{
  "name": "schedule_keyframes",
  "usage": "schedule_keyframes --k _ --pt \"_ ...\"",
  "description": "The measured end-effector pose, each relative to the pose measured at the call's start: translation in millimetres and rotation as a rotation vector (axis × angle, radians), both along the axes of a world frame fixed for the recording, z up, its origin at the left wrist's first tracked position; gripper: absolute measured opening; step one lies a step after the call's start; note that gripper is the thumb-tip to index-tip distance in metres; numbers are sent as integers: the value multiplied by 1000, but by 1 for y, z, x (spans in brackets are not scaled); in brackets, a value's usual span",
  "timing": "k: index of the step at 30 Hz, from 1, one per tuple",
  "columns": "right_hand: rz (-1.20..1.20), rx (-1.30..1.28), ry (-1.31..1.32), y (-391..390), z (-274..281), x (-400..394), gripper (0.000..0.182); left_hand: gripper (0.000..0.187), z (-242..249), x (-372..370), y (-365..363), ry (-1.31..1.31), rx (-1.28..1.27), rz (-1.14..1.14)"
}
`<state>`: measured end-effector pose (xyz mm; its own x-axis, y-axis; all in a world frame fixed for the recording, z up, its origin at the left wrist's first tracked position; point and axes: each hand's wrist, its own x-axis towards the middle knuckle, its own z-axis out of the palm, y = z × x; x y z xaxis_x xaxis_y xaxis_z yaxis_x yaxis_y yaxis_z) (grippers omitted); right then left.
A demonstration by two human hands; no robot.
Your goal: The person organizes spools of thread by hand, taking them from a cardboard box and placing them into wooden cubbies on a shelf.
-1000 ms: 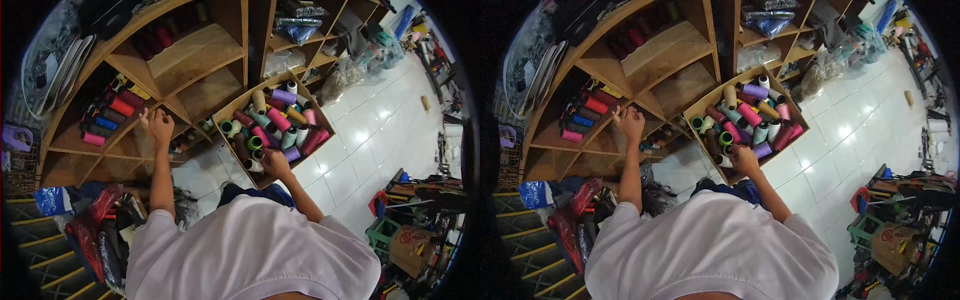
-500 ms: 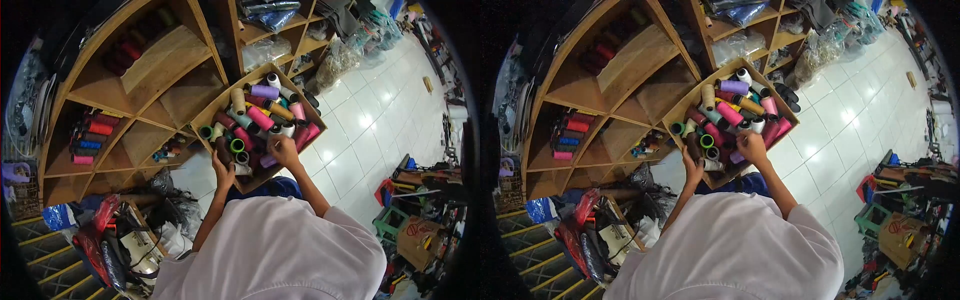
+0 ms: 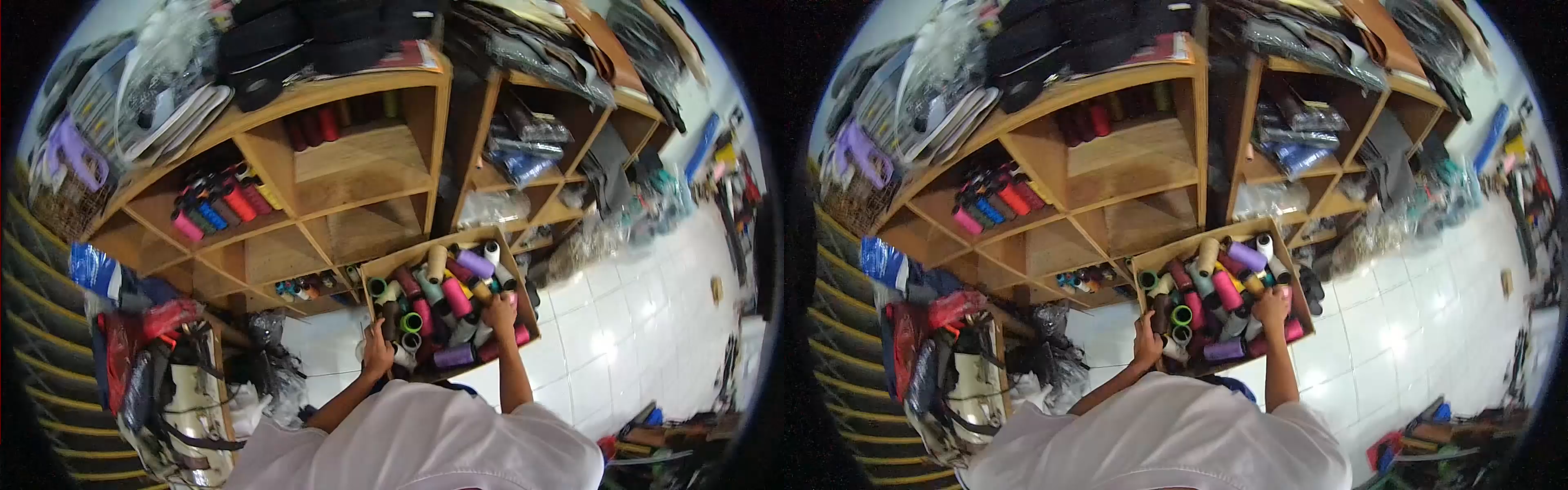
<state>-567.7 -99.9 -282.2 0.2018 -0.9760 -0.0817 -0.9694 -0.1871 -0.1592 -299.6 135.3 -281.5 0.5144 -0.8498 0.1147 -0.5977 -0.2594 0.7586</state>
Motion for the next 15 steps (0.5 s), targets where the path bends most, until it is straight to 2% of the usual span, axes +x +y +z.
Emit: schedule_keyframes --k 1,3,5,7,8,9,12,13,15 --pt "29 -17 7 -5 13 4 51 69 4 -1 -3 -46 -21 -19" --pt "-114 116 58 -3 27 3 53 64 6 -4 -2 12 43 36" --pt "-110 58 53 2 34 -2 57 63 4 -3 -3 2 5 44" --pt "-78 87 -236 8 58 -7 57 61 12 -4 -2 67 67 64" --pt "-81 -11 -364 9 62 -9 52 61 12 -3 -1 33 17 51" --pt "-69 -14 -357 7 76 -6 52 60 11 -3 -1 -2 -30 38" --pt "58 -12 -581 13 166 29 47 57 11 -4 0 -1 23 52" --pt "186 -38 -730 4 169 35 44 56 10 -3 0 32 81 55" --pt "241 29 -870 -12 171 54 39 55 9 -3 -1 13 72 58"
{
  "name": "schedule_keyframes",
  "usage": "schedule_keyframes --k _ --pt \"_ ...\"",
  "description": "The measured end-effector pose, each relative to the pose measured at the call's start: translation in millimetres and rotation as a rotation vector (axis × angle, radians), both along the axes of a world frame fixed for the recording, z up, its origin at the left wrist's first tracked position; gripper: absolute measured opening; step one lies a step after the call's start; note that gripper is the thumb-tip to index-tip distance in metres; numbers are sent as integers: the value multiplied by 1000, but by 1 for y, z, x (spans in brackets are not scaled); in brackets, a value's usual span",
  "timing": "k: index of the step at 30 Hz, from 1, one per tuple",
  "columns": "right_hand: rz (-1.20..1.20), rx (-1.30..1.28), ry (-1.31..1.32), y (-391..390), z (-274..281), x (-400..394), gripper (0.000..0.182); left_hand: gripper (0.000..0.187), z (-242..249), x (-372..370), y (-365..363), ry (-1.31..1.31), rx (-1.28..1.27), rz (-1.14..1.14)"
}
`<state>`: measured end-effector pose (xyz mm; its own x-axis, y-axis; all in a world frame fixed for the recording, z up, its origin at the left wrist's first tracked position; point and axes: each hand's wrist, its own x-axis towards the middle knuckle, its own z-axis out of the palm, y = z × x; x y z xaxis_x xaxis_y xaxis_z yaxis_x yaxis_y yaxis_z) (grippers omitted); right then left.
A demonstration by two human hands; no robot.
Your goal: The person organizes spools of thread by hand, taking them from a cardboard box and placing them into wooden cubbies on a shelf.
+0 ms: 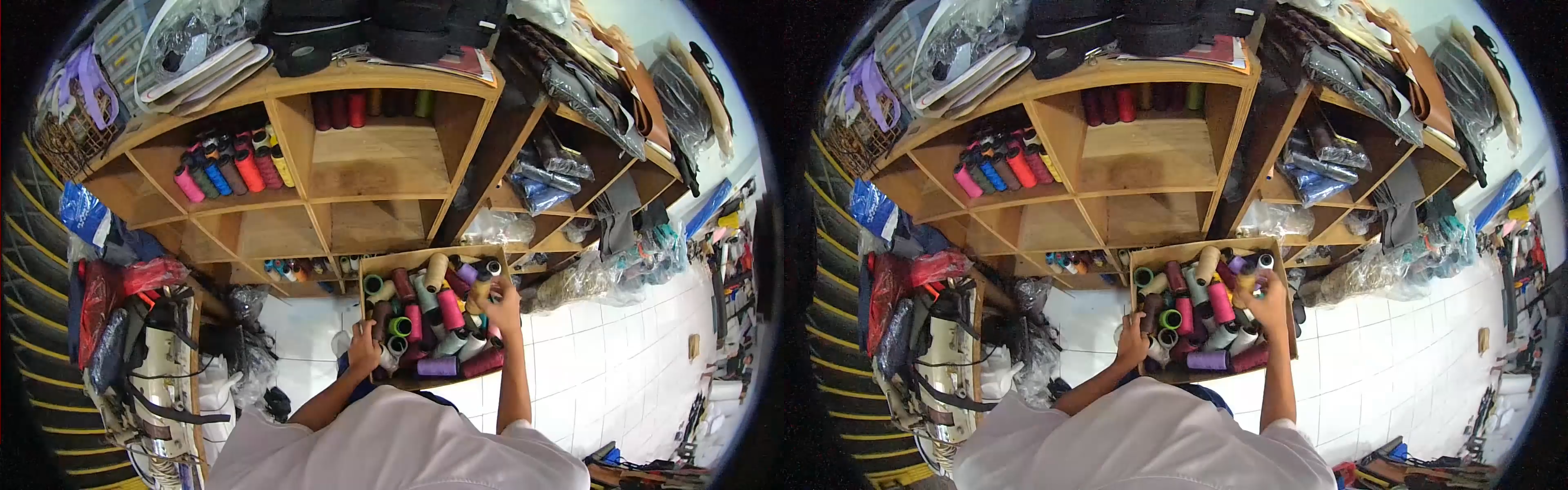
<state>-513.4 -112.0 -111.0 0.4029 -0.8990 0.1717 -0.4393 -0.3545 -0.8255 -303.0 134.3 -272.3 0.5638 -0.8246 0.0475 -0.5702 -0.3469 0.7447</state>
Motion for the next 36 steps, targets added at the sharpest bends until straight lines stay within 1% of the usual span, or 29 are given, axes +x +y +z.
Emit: schedule_keyframes --k 2,3,4,6,8,9,10,11,12,14,15,17,18,20,21,22,24,25,26,28,29,30,32,33,34,36 --pt "137 248 -280 -10 16 31 35 54 -1 -1 -1 -39 -12 22" --pt "211 356 -314 -12 28 46 36 51 3 -3 -1 13 43 50" --pt "216 358 -307 -14 37 63 36 51 4 -3 -2 18 44 57" --pt "259 470 -488 -15 52 100 39 51 4 -3 -2 44 73 63" --pt "366 463 -543 -19 77 135 44 52 8 -2 -2 34 46 65" --pt "300 449 -504 -33 66 152 43 52 9 -1 -2 22 19 58" --pt "272 440 -515 -33 83 173 40 52 7 -1 0 23 15 62" --pt "244 421 -460 -33 102 187 39 54 6 -1 0 16 13 59" --pt "254 431 -494 -42 106 204 41 56 5 -1 0 10 10 55" --pt "354 121 -521 -76 90 238 52 56 6 -1 -1 12 47 58" --pt "358 117 -524 -89 82 254 52 54 4 -2 -1 20 31 66" --pt "234 -119 -462 -111 72 284 53 52 3 0 -2 63 -1 79" --pt "238 -121 -465 -125 65 297 53 52 4 0 -2 60 -4 83" --pt "322 -164 -338 -149 57 319 47 53 4 -1 -2 65 -22 91" --pt "212 -103 -317 -149 59 332 43 54 -2 -2 -1 58 -33 108" --pt "209 -107 -327 -155 58 345 43 52 -6 -3 -1 25 -87 106" --pt "210 -251 -328 -181 39 365 50 53 -4 0 -2 21 -104 91" --pt "110 -215 -327 -179 37 373 52 53 1 1 -2 14 -105 86" --pt "108 -215 -332 -182 38 379 52 53 5 1 -2 45 -67 94" --pt "-13 -358 -92 -193 27 396 51 53 3 -1 -2 71 -19 109" --pt "-24 -380 -136 -196 19 401 51 53 1 -2 -1 71 -34 109" --pt "-27 -374 -145 -192 30 403 51 53 -1 0 -2 69 -54 108" --pt "107 -211 -5 -188 58 404 54 53 1 2 -6 52 -96 120" --pt "38 -498 -155 -202 33 418 56 53 0 2 -5 60 -94 117" --pt "39 -496 -152 -206 32 421 56 52 -3 0 -5 70 -92 115" --pt "8 -390 -160 -210 27 428 56 52 -5 -2 -4 48 -89 127"
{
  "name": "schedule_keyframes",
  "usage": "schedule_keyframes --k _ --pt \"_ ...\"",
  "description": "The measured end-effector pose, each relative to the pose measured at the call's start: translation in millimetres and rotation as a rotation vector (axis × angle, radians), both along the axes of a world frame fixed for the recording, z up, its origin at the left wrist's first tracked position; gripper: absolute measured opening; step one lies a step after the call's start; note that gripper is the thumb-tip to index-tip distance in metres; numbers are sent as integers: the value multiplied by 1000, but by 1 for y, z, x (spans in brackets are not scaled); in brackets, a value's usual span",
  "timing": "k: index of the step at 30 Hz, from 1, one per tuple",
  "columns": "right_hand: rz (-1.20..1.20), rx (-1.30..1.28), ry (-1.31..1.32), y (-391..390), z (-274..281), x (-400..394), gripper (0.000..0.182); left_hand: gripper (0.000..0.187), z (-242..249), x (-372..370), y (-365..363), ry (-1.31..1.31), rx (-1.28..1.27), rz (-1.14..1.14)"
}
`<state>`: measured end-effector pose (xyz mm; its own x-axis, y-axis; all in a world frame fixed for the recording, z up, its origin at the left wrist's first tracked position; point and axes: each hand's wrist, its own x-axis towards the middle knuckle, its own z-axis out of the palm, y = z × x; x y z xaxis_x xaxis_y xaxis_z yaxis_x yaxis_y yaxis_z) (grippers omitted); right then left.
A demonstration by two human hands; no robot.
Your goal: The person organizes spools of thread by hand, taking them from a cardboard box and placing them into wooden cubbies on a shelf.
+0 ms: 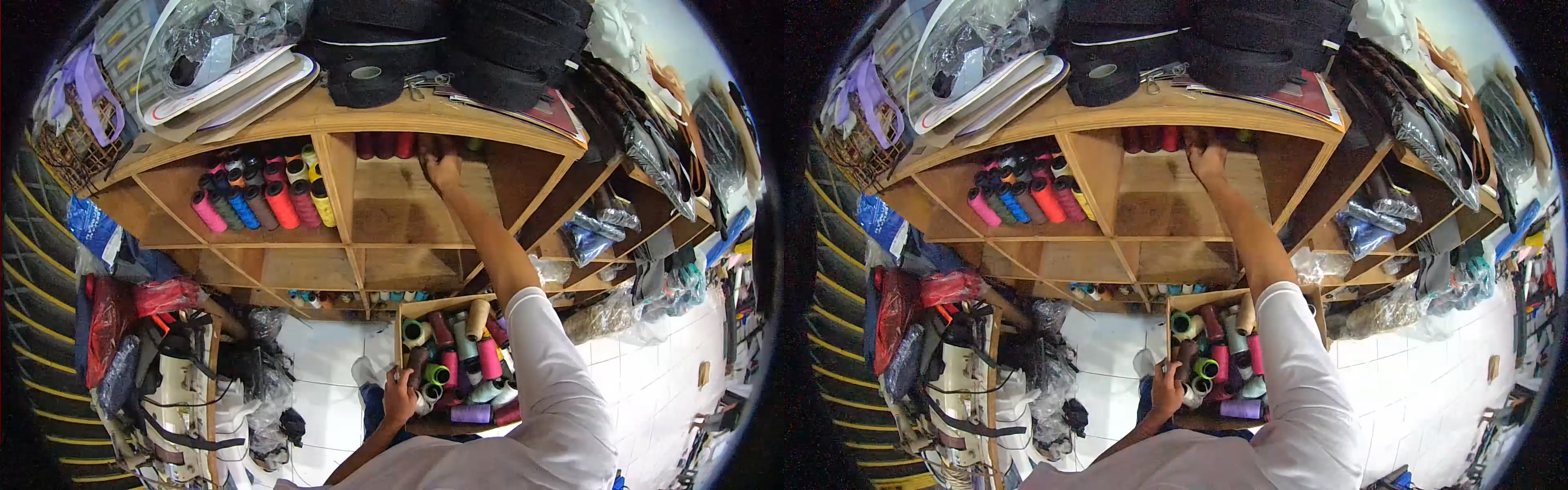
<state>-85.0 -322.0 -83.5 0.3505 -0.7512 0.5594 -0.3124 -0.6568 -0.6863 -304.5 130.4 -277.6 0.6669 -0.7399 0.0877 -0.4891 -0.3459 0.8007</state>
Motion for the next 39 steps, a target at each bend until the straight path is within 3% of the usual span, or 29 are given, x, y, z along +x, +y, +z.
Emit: schedule_keyframes --k 1,4,5,6,9,11,12,14,15,18,20,21,24,25,26,28,29,30,32,33,36,37,39 --pt "56 -121 -67 -10 -9 6 56 51 3 0 0 10 -3 3" --pt "56 -20 -223 -10 -19 10 54 50 4 0 -2 34 12 10" --pt "-93 52 -37 13 3 0 50 51 2 1 -2 46 25 10" --pt "-93 53 -35 9 1 1 50 51 0 1 -3 48 26 11" --pt "72 -29 -105 -8 -6 -4 46 50 -3 0 -2 32 5 3" --pt "158 209 96 -3 5 -15 44 50 4 1 -3 27 -3 14" --pt "153 206 98 2 2 -16 44 50 8 2 0 29 -6 9" --pt "-47 -47 -90 0 -3 -12 46 48 10 4 -3 125 127 -5" --pt "-33 -9 -67 -33 -38 1 40 47 -4 1 -2 22 67 0" --pt "-21 -73 121 -4 -7 -10 45 47 7 1 -4 48 62 6" --pt "175 322 -414 -7 -23 7 42 47 6 2 -5 45 21 -15" --pt "-72 55 332 -1 -5 -3 40 47 6 3 -4 57 28 -20" --pt "-118 246 130 -7 -15 9 42 48 4 3 -3 95 77 -25" --pt "20 466 -237 -2 -18 6 42 48 4 3 -4 100 67 -25" --pt "11 473 -239 -2 -17 5 42 49 5 3 -5 102 56 -29" --pt "-117 201 233 -15 -23 9 39 49 7 3 -7 73 61 -29" --pt "-62 349 -78 -25 -38 19 38 49 7 3 -7 81 43 -30" --pt "-70 361 -78 -22 -39 17 38 49 6 3 -6 89 30 -30" --pt "-43 13 -178 -10 -28 10 40 49 0 4 -3 84 51 -46" --pt "-68 36 231 -14 -25 5 45 49 0 4 -4 92 66 -57" --pt "-204 -30 394 0 -9 1 36 50 6 6 -7 135 81 -69" --pt "-180 108 406 -3 -5 4 40 49 5 6 -7 113 64 -71" --pt "-175 90 392 -2 -4 1 41 48 7 4 -7 99 24 -59"
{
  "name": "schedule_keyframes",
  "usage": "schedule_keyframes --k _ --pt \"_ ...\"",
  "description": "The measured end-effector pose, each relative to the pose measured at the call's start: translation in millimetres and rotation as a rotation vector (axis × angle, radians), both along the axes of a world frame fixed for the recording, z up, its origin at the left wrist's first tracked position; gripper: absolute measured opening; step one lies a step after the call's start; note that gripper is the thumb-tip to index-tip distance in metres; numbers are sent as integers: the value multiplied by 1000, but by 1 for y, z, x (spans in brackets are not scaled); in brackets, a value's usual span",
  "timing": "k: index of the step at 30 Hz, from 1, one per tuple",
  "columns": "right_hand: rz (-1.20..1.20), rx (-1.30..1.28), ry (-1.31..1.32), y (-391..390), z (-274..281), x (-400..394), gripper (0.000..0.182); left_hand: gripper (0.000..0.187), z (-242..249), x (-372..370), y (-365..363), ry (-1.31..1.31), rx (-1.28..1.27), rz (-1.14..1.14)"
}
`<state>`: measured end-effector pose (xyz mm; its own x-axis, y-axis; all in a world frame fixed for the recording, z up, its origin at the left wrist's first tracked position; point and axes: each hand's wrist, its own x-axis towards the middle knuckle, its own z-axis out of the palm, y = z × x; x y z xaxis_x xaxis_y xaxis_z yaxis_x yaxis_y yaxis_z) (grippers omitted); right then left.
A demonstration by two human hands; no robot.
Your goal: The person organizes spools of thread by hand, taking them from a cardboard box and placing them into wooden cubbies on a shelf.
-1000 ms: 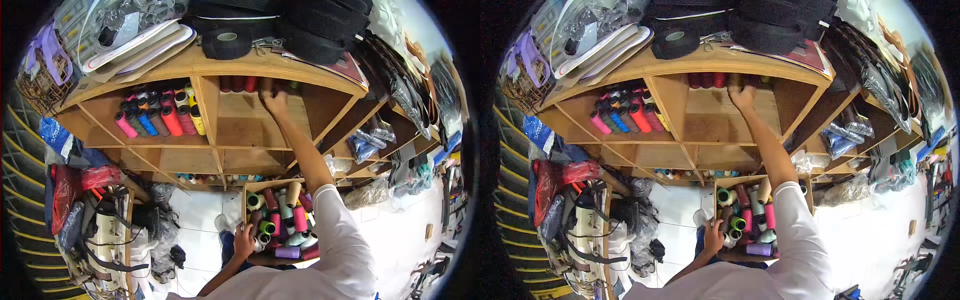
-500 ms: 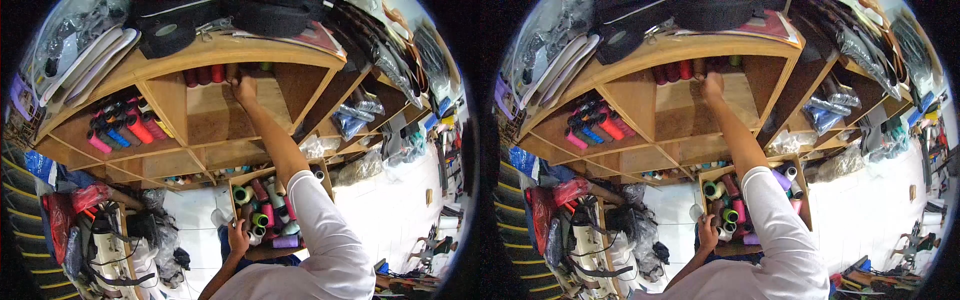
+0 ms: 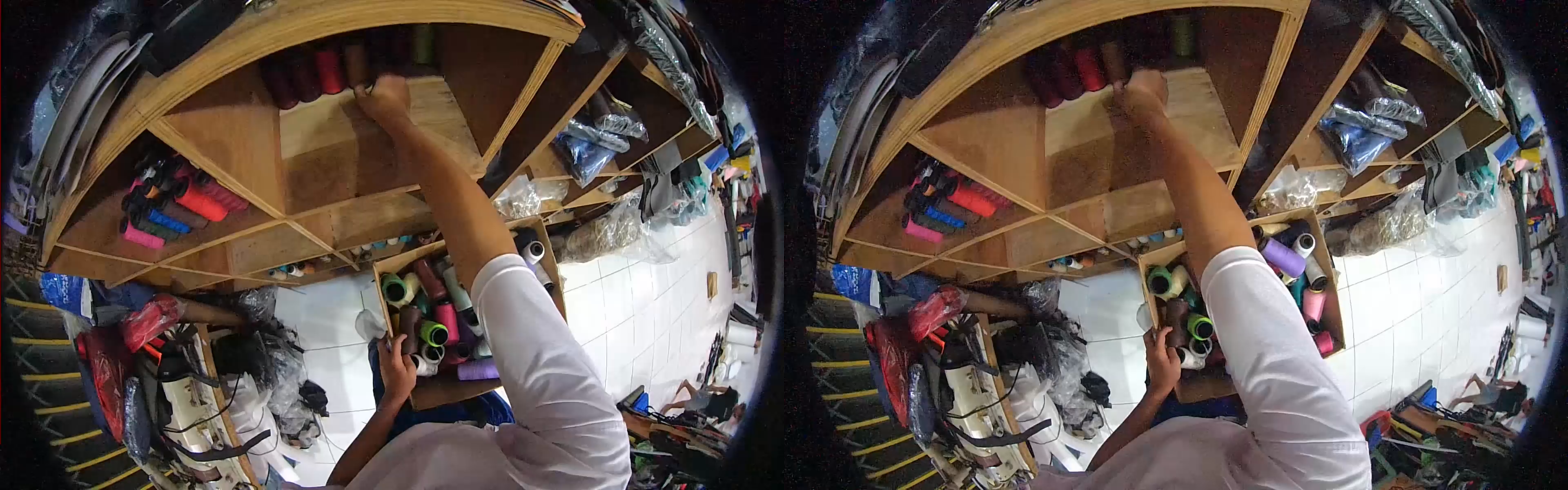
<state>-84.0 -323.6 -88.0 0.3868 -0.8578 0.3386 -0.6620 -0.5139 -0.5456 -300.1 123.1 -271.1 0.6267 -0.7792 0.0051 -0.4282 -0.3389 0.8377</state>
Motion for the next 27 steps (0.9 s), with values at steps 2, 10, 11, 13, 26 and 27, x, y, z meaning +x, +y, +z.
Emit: schedule_keyframes --k 2,10,11,13,26,27 --pt "8 -94 -133 6 -2 -1 43 48 1 1 -3 -16 -1 -5" --pt "-19 106 -16 -3 -1 3 52 51 -2 2 0 -33 14 -9" --pt "-17 108 -15 0 0 2 52 51 -2 2 0 -39 -15 -15" --pt "9 65 -82 -3 -4 3 52 51 -4 1 1 -27 -2 -14" --pt "56 -376 -644 -32 25 -11 34 49 -6 1 0 -23 14 36" --pt "54 -569 -546 -41 53 -3 37 50 -6 0 2 -19 36 32"
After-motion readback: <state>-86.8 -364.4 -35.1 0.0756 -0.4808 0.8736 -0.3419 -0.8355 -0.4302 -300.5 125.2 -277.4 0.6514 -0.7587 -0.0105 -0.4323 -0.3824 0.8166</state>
